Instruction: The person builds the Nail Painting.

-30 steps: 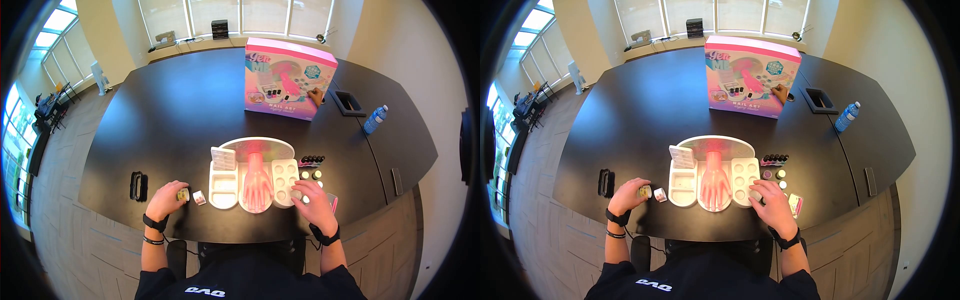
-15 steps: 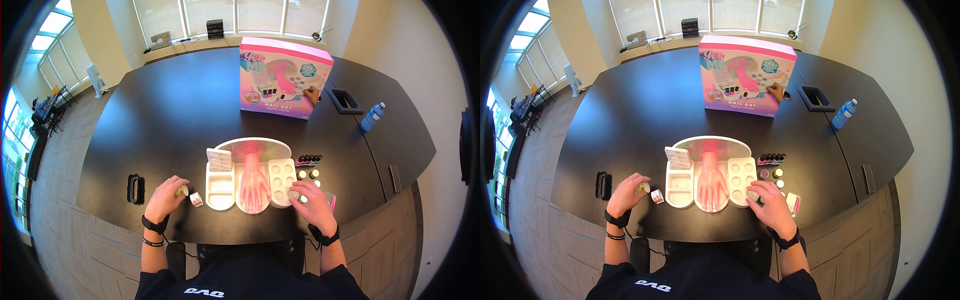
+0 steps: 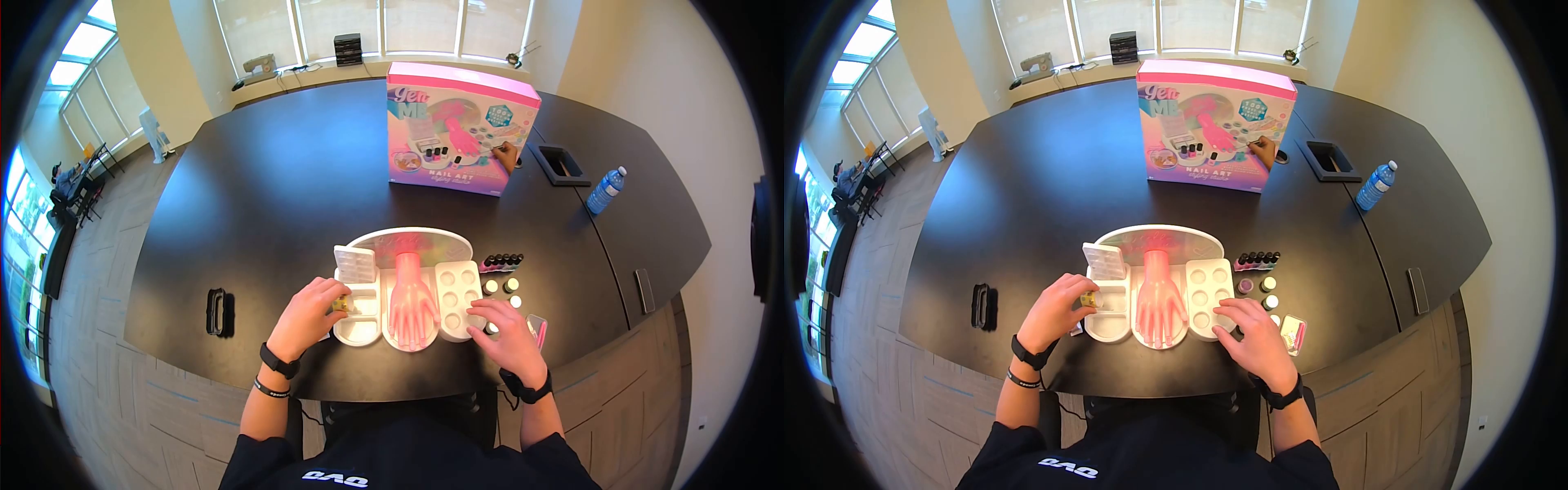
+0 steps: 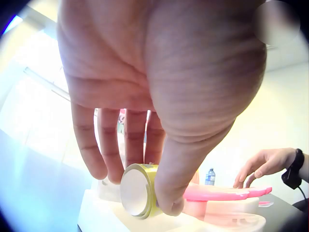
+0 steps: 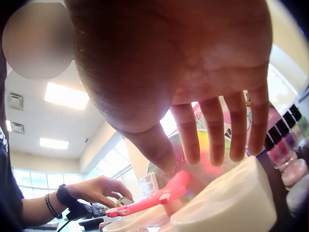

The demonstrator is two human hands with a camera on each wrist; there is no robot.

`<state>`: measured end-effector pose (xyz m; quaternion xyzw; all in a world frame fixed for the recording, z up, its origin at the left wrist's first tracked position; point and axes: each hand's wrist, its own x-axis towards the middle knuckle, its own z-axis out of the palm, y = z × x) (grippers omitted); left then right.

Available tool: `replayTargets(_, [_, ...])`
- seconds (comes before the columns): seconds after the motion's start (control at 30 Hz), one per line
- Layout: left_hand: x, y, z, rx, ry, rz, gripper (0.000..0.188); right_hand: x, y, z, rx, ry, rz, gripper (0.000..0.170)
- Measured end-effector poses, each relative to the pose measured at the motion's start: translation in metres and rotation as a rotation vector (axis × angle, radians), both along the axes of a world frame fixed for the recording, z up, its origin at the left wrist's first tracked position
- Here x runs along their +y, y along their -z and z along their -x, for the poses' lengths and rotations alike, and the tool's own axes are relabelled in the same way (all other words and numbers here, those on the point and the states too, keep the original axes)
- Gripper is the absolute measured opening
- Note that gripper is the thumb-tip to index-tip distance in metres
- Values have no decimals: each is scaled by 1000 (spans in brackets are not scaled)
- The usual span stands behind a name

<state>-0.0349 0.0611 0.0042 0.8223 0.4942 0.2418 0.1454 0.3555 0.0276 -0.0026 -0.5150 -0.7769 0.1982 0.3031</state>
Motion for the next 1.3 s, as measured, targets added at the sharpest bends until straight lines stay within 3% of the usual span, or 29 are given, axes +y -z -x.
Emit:
replayTargets(1.0, [4, 17, -6, 57, 61, -11, 24, 0, 3, 2, 49, -53, -15, 29])
replayTargets(1.3, [-17, 5, 22, 49, -139, 70, 42, 0, 1, 4, 41, -41, -22, 28])
